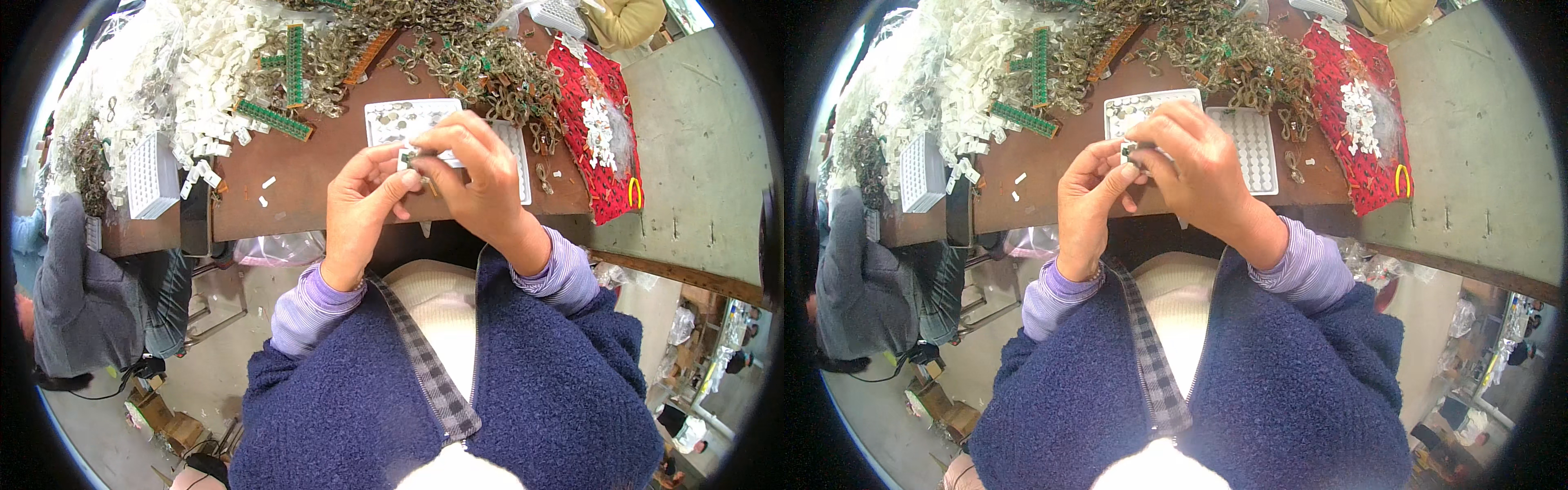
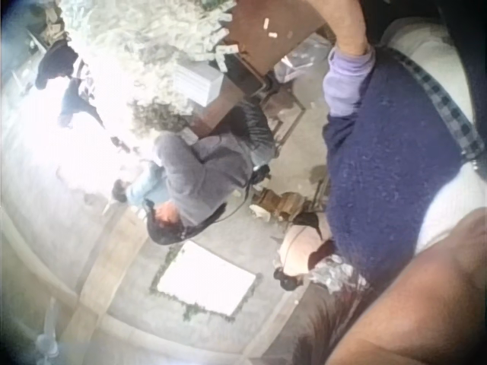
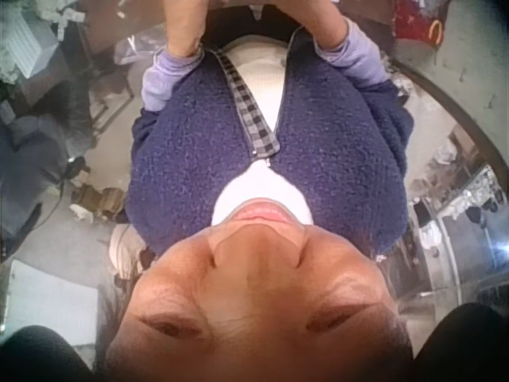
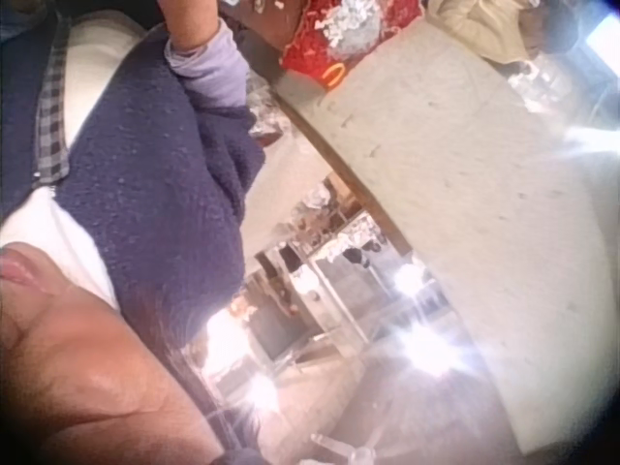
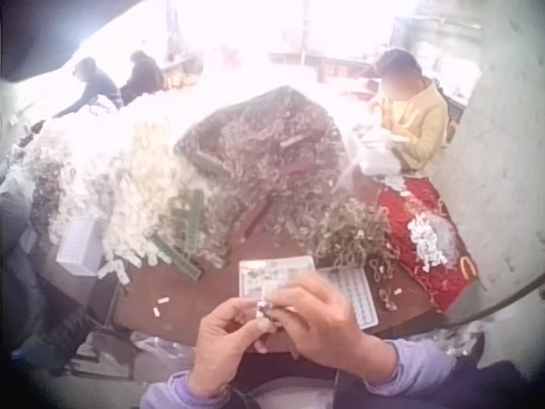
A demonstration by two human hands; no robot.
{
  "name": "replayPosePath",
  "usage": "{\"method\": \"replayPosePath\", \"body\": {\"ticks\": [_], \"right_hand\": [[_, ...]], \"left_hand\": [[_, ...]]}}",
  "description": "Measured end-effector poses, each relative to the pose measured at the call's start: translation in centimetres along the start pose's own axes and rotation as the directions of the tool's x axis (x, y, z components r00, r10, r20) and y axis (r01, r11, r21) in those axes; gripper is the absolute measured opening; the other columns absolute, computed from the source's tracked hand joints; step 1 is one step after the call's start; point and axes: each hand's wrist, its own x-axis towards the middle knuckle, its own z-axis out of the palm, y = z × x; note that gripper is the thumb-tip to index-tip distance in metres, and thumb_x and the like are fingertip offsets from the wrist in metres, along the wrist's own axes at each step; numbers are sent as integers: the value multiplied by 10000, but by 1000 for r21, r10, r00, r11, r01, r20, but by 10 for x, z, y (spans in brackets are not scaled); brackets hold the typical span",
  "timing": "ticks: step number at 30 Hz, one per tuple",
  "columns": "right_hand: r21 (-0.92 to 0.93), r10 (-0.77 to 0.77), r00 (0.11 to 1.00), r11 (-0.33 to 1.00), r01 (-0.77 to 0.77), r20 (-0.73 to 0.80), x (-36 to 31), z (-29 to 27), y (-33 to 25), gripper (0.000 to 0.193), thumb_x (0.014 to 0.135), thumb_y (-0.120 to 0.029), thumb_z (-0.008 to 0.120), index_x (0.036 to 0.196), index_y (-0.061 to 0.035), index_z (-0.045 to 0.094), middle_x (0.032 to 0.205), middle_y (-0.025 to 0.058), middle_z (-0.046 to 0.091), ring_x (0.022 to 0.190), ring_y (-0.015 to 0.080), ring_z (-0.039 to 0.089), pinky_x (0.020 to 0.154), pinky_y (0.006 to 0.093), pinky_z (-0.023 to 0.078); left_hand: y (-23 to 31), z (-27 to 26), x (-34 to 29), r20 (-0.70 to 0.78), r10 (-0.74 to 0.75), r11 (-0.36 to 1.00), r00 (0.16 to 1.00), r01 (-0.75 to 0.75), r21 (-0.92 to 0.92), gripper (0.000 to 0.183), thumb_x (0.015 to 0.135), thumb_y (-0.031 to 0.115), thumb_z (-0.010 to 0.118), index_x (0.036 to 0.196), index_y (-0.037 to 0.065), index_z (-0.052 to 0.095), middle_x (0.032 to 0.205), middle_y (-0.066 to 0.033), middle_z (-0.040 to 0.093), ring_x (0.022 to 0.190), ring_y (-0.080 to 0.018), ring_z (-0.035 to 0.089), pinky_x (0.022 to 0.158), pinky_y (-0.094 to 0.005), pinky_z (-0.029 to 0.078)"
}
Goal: The person repeatedly picks small white plastic components and green circuit boards from a table, inserts the white pieces into the boards, and places the assembled units into a white tray. The person continues this cycle throughout the clip.
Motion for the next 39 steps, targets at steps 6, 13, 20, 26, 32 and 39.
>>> {"method": "replayPosePath", "body": {"ticks": [6,13,20,26,32,39], "right_hand": [[223,170,985,960,-171,24,8,4,12,198,920,39,752,1105,-27,770,1044,134,776,983,314,761,864,387,597],[-277,-31,982,957,82,186,17,35,63,156,838,-16,732,992,-34,749,914,112,627,905,333,649,809,423,541],[49,-25,1000,999,25,6,9,14,28,213,787,29,773,969,-42,689,942,129,688,902,350,673,781,443,553],[102,53,997,994,-47,-63,-17,-19,11,202,803,19,793,976,-49,714,900,107,702,866,315,697,758,408,562],[186,184,974,970,-157,-135,-44,-40,12,174,894,-22,794,1068,-28,781,937,119,740,847,294,729,756,375,570],[110,304,946,950,-292,-116,-42,-51,10,237,877,-19,783,1109,-14,735,1025,140,709,971,329,692,849,410,544]], "left_hand": [[-3,-18,5,-12,-52,988,999,50,-146,237,1083,141,685,1283,14,698,1046,-65,784,896,-91,715,610,-209,532],[-1,-36,13,-74,-102,963,992,80,-256,198,1103,170,654,1229,24,699,997,-47,763,831,-79,679,577,-203,500],[5,-10,6,-85,-40,997,996,34,-70,247,1047,101,738,1270,6,695,1034,-52,772,875,-73,695,595,-196,508],[4,21,-1,32,-13,997,999,11,77,286,1018,111,784,1279,22,710,994,-19,763,842,-55,681,595,-188,489],[-8,43,5,42,-10,983,999,2,182,232,1046,130,753,1259,43,724,964,6,754,826,-43,667,595,-183,481],[-14,42,8,135,-98,989,986,81,127,218,1112,148,640,1254,3,719,1003,-48,766,763,-30,630,540,-166,441]]}}
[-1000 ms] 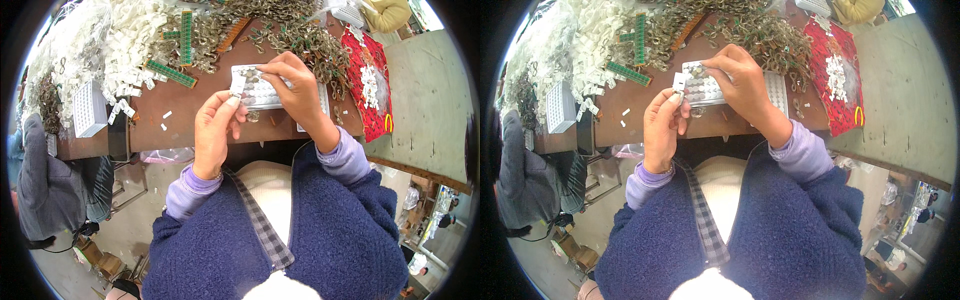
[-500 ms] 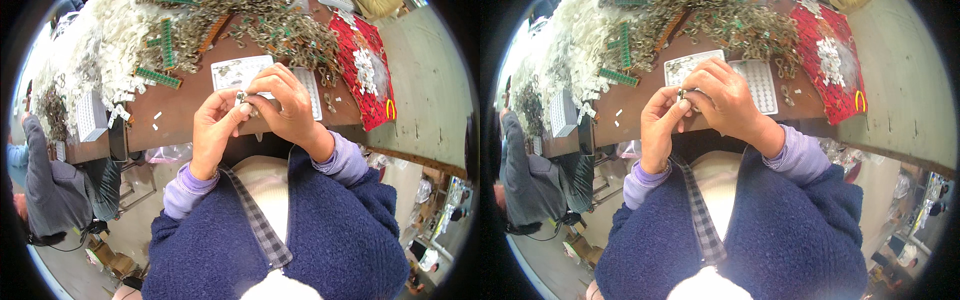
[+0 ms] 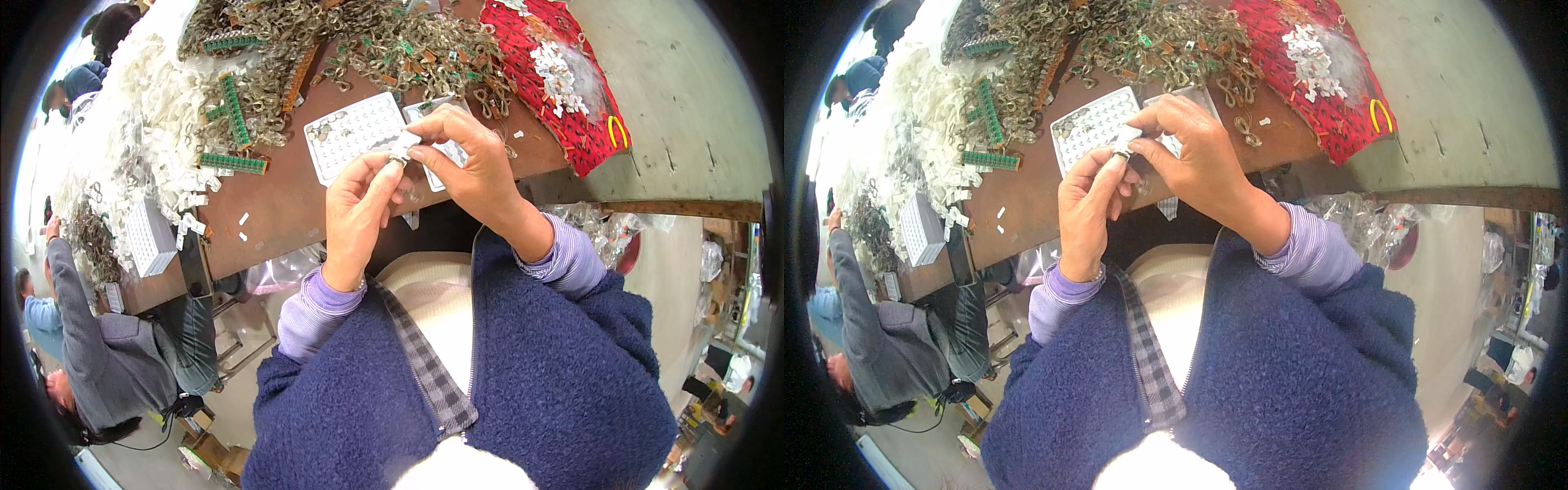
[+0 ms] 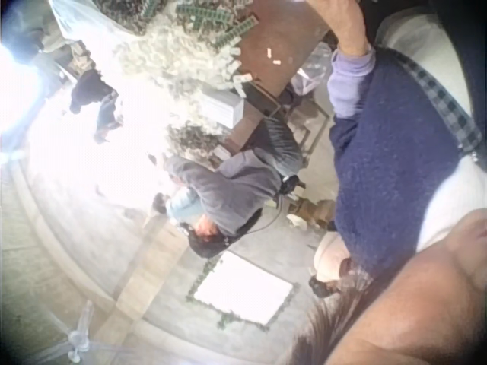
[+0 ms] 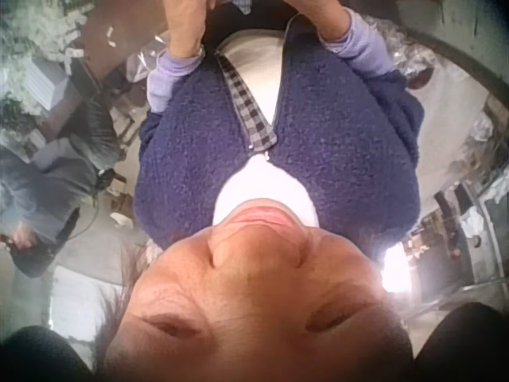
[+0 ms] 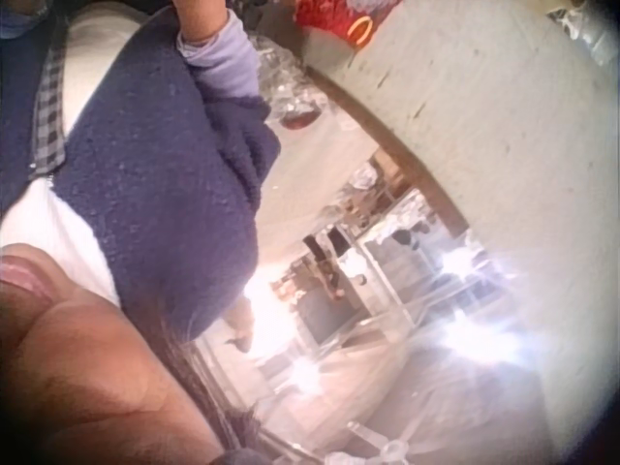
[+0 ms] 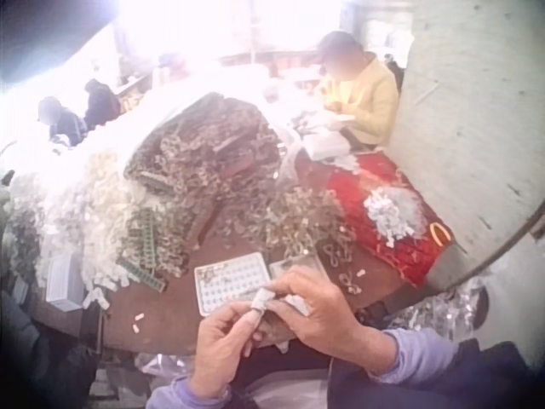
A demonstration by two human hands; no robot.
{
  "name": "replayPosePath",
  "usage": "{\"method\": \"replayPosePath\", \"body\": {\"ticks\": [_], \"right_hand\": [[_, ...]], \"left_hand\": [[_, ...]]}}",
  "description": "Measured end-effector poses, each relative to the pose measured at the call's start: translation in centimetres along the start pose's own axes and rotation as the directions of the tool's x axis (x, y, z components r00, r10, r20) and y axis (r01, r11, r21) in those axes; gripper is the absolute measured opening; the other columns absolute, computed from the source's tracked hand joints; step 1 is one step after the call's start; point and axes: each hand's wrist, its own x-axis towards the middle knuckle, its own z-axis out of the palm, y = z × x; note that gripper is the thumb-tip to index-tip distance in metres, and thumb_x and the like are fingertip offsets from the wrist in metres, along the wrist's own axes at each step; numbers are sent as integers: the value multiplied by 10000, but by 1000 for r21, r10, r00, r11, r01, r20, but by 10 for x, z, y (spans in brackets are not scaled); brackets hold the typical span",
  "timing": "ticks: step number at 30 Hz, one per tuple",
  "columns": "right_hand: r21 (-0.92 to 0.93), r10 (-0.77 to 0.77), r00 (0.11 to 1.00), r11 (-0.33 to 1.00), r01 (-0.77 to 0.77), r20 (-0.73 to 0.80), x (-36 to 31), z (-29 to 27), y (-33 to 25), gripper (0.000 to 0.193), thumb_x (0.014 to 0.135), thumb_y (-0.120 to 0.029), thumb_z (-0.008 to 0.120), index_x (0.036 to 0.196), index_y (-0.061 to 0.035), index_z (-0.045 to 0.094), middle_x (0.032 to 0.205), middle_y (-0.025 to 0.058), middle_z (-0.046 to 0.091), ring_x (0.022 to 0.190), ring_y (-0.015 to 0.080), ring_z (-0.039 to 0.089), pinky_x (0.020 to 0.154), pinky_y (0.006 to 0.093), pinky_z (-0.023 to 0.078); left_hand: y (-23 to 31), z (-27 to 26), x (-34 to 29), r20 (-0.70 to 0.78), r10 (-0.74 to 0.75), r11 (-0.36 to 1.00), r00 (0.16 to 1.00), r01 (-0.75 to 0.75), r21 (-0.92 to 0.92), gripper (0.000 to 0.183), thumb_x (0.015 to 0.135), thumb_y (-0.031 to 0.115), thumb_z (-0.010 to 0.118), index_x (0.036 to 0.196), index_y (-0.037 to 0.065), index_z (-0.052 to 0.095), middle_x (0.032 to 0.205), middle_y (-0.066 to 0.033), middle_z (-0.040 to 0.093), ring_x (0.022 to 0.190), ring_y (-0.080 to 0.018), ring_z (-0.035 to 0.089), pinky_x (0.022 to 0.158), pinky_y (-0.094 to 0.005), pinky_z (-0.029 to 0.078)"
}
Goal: The person repeatedly picks small white plastic components and green circuit boards from a table, inserts the white pieces into the boards, and places the assembled units into a white tray. The person continues this cycle throughout the clip.
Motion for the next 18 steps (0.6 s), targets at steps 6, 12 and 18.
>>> {"method": "replayPosePath", "body": {"ticks": [6,12,18], "right_hand": [[-147,-47,999,988,44,-19,-2,8,-3,192,837,-11,781,983,-33,658,960,155,674,916,370,673,803,443,537],[-72,-239,970,969,235,-43,-9,6,-4,279,815,30,813,1062,-46,709,1046,131,707,946,341,696,803,434,559],[-235,-303,945,934,268,-126,-38,-24,13,304,727,-23,846,952,-51,644,965,89,667,881,315,643,770,442,523]], "left_hand": [[3,-6,-6,33,-52,992,998,55,-111,253,1084,152,700,1298,19,717,1038,-51,794,762,-22,635,516,-154,418],[4,3,-3,-42,-12,986,999,5,-167,211,1054,100,722,1251,33,686,1015,-60,785,722,-53,673,468,-162,411],[-7,49,8,48,-139,974,989,145,-176,140,1062,128,715,1165,43,671,918,-54,750,688,-94,725,435,-173,433]]}}
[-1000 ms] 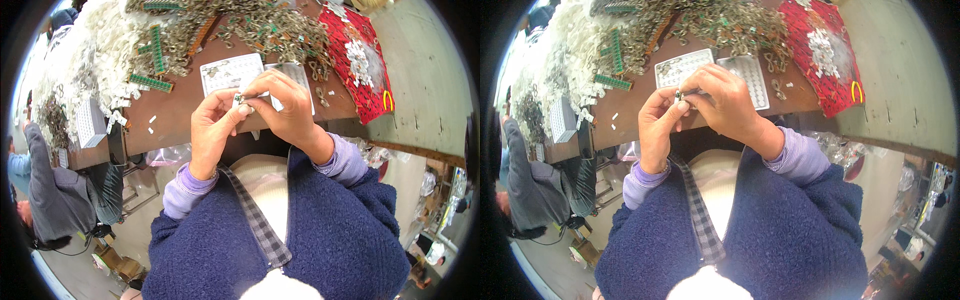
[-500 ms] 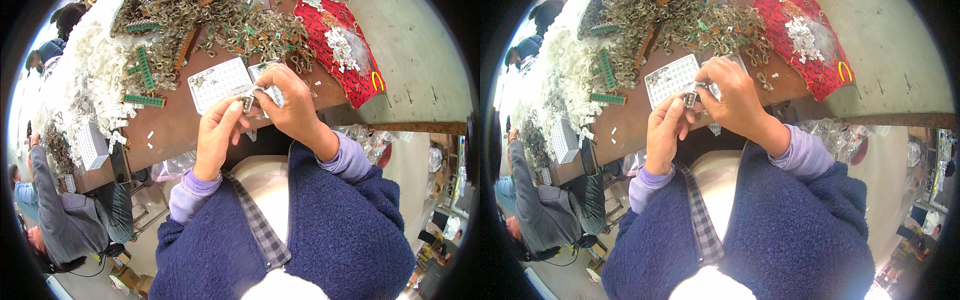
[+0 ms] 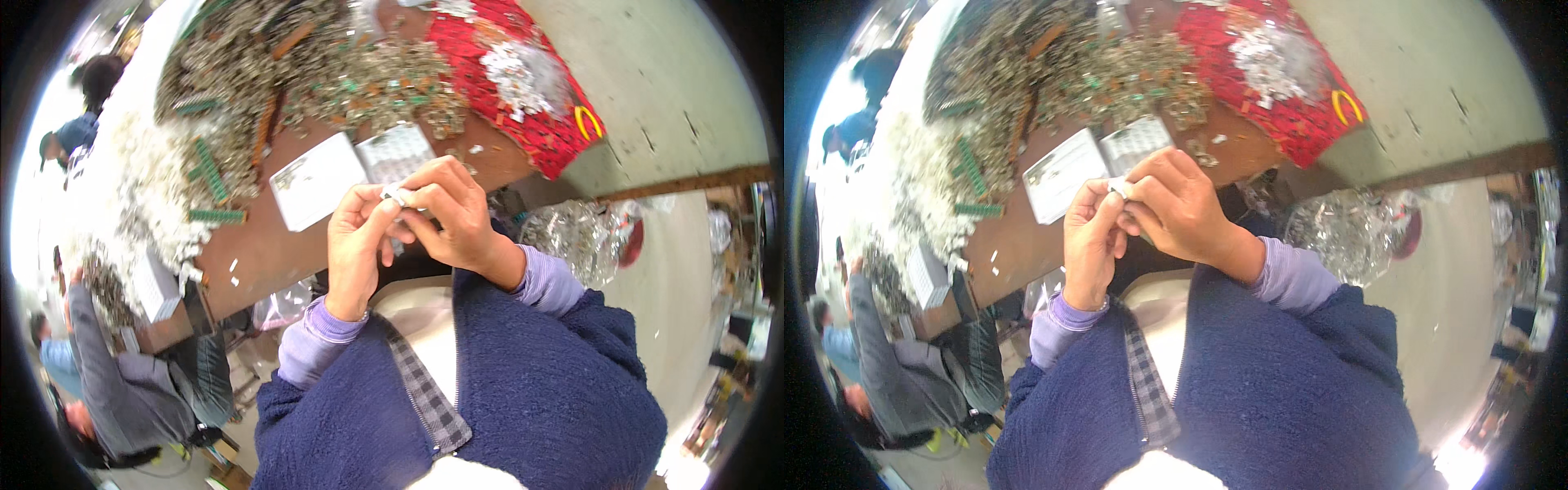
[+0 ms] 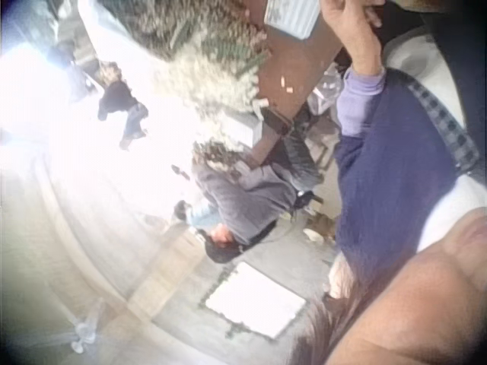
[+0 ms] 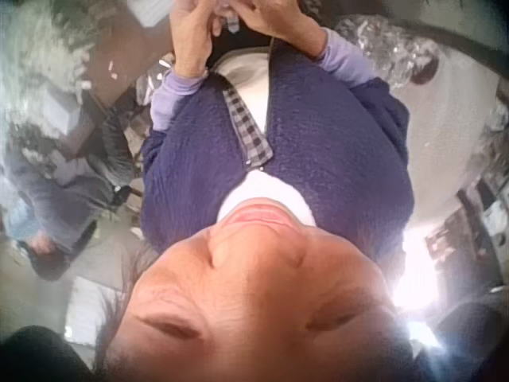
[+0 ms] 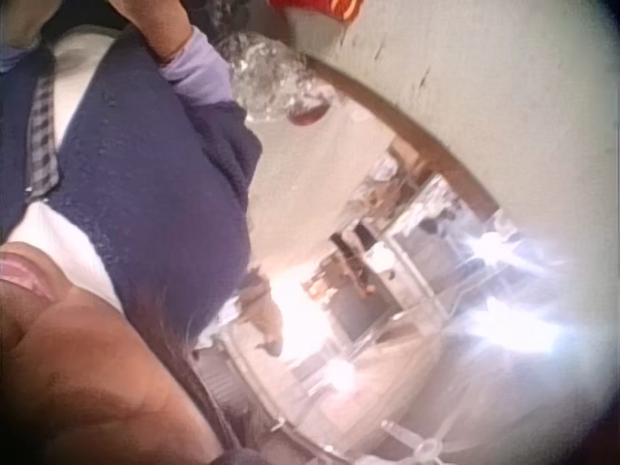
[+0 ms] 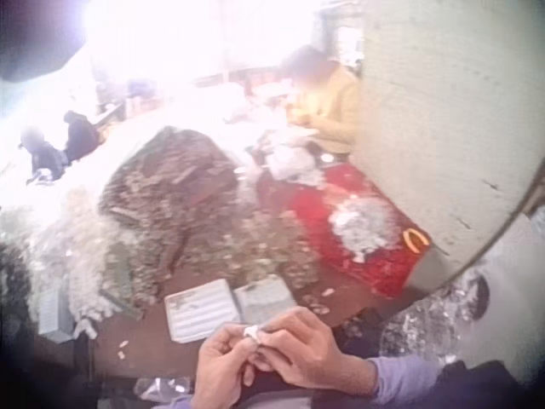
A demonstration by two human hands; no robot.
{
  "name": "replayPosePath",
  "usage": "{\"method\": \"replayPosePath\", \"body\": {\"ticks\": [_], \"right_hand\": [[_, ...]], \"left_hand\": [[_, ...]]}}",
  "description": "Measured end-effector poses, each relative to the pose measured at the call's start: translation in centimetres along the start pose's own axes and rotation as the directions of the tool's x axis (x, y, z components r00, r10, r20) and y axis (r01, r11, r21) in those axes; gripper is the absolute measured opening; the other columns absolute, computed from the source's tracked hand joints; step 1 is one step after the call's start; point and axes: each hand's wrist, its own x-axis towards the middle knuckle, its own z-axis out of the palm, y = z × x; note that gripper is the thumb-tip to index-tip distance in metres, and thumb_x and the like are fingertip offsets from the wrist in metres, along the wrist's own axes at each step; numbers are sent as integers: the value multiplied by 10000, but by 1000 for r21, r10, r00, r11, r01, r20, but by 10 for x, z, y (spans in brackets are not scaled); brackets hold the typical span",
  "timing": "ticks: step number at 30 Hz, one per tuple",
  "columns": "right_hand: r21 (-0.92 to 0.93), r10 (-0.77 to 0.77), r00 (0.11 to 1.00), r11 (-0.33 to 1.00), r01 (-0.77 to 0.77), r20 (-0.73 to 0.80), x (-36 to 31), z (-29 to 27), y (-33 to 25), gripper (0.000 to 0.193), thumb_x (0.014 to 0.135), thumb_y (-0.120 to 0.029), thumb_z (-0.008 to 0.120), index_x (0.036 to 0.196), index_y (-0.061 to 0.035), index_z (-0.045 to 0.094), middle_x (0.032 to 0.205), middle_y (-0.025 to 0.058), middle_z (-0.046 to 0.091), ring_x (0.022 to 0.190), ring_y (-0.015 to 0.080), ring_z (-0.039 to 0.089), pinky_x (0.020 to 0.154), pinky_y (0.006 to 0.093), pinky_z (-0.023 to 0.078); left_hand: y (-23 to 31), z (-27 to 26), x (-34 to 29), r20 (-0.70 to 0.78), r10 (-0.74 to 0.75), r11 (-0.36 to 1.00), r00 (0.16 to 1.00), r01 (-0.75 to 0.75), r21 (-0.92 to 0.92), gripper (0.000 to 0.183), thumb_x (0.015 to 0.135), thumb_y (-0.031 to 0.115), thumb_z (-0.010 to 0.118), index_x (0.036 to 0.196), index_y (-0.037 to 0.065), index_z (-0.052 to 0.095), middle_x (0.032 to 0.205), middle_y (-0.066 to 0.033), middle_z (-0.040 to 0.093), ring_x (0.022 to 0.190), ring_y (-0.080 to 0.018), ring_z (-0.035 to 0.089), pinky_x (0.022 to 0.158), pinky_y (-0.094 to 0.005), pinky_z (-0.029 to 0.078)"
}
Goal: The person repeatedly picks small white plastic components and green circuit boards from a table, inserts the white pieces into the boards, and places the assembled units into a white tray. The person continues this cycle throughout the clip.
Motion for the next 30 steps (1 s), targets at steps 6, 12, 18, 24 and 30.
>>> {"method": "replayPosePath", "body": {"ticks": [6,12,18,24,30], "right_hand": [[-119,45,999,992,-46,-16,-24,-45,14,312,727,-27,881,985,-61,711,920,82,702,840,309,668,766,426,521],[-427,288,956,859,-283,-54,-29,-82,68,362,791,-163,880,1142,-112,804,1061,73,723,1006,294,670,883,435,484],[-536,275,926,838,-99,259,-46,-97,67,451,835,-296,863,1240,-115,776,1348,117,630,1247,327,587,1051,492,450],[-528,131,949,848,43,288,-66,-117,62,354,864,-151,828,1204,-76,761,1275,102,670,1163,318,643,992,485,510],[29,476,879,879,-476,9,-58,-102,39,171,892,52,784,1043,-27,768,948,71,726,898,205,717,796,327,561]], "left_hand": [[-6,31,21,136,-323,945,937,311,98,141,1105,233,671,1117,92,674,788,28,671,603,-21,618,440,-147,382],[11,28,46,-54,-42,999,998,41,-5,138,1094,177,679,1175,66,670,1225,-180,794,627,-19,613,458,-151,395],[5,24,46,30,-98,995,995,99,-33,148,1099,181,671,1197,70,668,1234,-186,785,642,-26,628,473,-151,428],[-2,31,40,147,-148,982,978,127,140,237,1095,170,662,1300,51,660,1219,-184,779,703,-38,644,495,-147,446],[-13,48,28,271,-40,927,962,-65,369,360,1011,67,738,1369,46,698,1165,-76,765,884,-58,680,586,-173,502]]}}
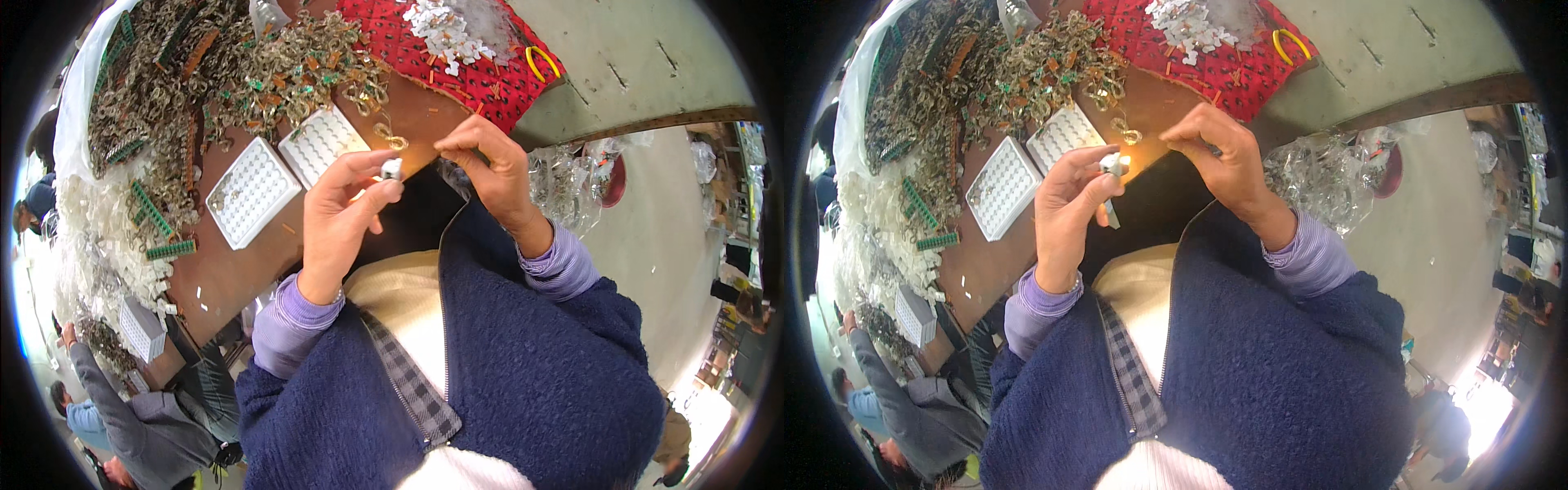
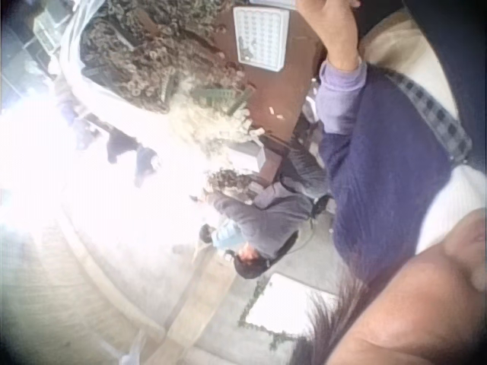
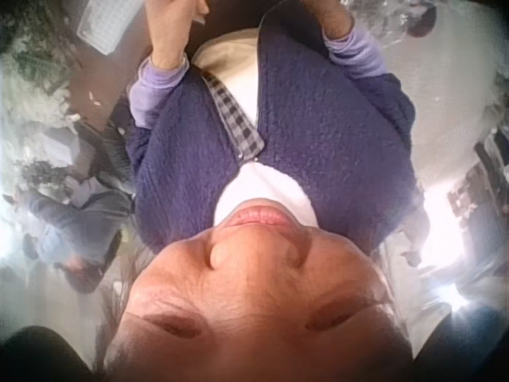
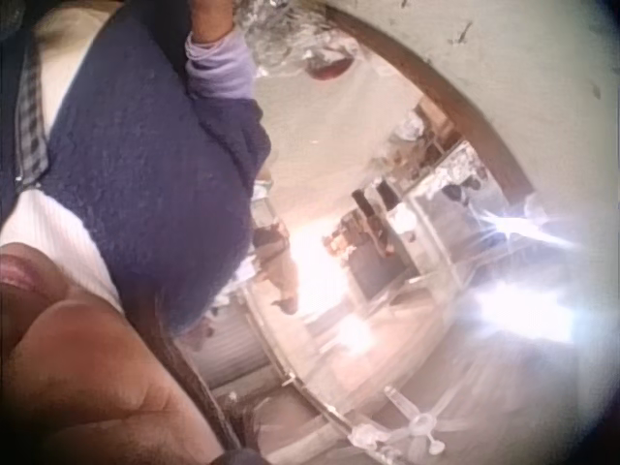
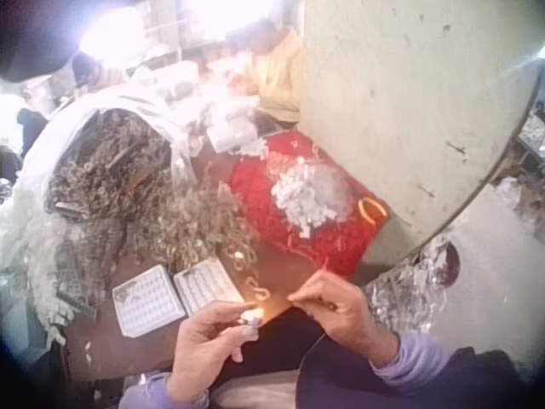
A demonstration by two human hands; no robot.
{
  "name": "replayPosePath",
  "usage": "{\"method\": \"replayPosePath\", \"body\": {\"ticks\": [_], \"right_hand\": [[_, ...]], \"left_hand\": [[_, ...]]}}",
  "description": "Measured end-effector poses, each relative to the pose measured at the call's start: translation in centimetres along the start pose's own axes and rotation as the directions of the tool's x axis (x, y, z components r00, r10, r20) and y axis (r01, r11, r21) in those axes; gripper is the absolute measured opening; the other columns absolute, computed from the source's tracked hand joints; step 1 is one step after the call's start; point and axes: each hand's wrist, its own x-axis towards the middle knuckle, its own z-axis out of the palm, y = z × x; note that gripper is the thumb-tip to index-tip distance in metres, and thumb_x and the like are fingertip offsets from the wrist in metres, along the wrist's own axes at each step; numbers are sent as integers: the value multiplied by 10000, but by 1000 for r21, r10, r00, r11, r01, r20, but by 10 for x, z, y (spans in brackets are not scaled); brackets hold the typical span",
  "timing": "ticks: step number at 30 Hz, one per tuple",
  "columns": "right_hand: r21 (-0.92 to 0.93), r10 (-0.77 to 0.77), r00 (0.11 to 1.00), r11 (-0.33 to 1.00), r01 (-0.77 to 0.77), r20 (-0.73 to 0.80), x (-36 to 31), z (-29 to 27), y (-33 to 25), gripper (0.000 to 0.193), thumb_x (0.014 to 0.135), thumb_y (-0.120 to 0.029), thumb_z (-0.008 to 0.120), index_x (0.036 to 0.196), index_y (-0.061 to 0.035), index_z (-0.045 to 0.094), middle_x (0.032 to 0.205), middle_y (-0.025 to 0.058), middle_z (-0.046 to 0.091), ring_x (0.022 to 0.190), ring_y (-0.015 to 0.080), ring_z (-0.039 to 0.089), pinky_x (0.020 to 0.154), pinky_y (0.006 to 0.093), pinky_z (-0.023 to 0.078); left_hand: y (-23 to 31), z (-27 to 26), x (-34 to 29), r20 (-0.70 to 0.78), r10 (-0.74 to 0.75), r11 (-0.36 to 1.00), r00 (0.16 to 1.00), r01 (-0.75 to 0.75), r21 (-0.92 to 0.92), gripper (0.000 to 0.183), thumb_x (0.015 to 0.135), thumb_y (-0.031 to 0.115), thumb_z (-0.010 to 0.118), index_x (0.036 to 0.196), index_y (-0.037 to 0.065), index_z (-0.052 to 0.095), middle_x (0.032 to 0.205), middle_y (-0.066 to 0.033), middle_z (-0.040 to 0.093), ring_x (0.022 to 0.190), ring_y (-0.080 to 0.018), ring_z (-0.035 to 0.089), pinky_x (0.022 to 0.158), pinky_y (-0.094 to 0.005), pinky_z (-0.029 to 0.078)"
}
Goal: The person repeatedly picks small white plastic components and green circuit boards from a table, inserts the white pieces into the boards, and places the assembled units into a white tray. The person continues this cycle throughout the clip.
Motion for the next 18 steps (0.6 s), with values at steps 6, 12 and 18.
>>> {"method": "replayPosePath", "body": {"ticks": [6,12,18], "right_hand": [[427,189,971,874,-234,147,5,11,-38,171,937,37,786,1098,-5,745,943,76,783,916,110,744,837,283,573],[575,46,993,812,-102,112,5,39,-40,78,973,-28,788,1009,-31,719,1086,76,724,936,129,721,839,281,556],[295,-83,996,953,66,43,12,56,-58,122,923,-17,801,953,-34,684,1065,96,698,985,211,699,843,332,543]], "left_hand": [[1,3,-8,47,18,996,999,-22,84,322,966,87,832,1268,61,723,1098,-6,730,939,-45,666,625,-187,527],[-4,-10,-25,94,7,980,996,12,-200,308,1100,177,644,1344,-11,649,1164,-90,752,996,-119,713,657,-227,557],[-7,-27,-38,-4,34,934,999,-33,-355,370,1140,219,593,1405,-33,651,1132,-86,771,962,-99,704,659,-218,543]]}}
